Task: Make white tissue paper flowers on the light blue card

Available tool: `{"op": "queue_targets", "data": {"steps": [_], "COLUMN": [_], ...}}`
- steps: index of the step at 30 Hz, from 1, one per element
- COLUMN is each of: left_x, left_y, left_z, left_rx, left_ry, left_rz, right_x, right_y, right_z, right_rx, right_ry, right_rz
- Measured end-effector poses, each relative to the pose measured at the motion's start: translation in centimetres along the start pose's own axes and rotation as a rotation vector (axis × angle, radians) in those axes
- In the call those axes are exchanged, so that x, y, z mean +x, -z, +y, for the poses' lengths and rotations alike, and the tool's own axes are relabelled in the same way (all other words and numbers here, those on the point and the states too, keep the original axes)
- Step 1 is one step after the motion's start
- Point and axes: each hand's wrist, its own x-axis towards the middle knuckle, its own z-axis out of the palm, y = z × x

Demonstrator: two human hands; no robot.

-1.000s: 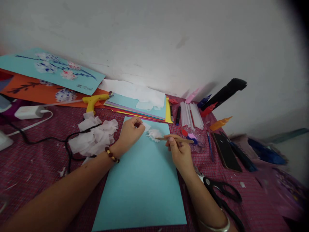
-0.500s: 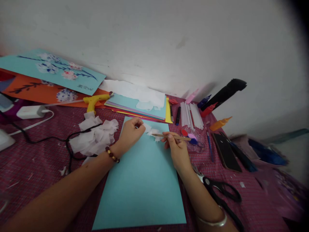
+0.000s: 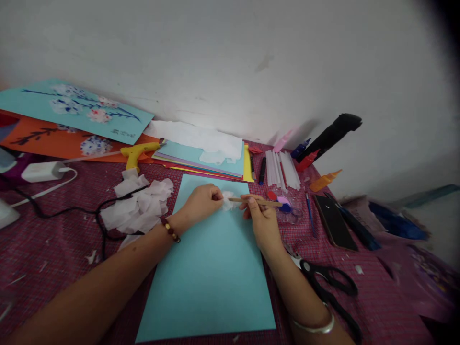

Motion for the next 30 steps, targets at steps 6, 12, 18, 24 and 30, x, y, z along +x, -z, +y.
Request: {"op": "queue_targets", "data": {"steps": [6, 12, 18, 24, 30], "left_x": [0.2, 0.3, 0.2, 0.4, 0.6], "left_y": [-0.2, -0.2, -0.1, 0.3, 0.4], "left_z": [0.1, 0.3, 0.3, 0.6, 0.3], "left_rx": [0.024, 0.021, 0.012, -0.163, -0.211], "left_ry": [0.034, 0.037, 0.008, 0.052, 0.133], "left_rz": [0.039, 0.041, 0.014, 0.075, 0.145], "right_x": [-0.8, -1.2, -1.1, -1.2, -1.3], "right_y": [0.3, -0.3, -0.3, -0.4, -0.4], "right_z": [-0.9, -0.8, -0.5, -0.4, -0.6], "right_rx": [-0.025, -0.203, -0.282, -0.419, -0.512], "right_ry": [0.083, 0.125, 0.164, 0.205, 0.262], "right_rz": [0.082, -0.015, -0.013, -0.050, -0.076]}}
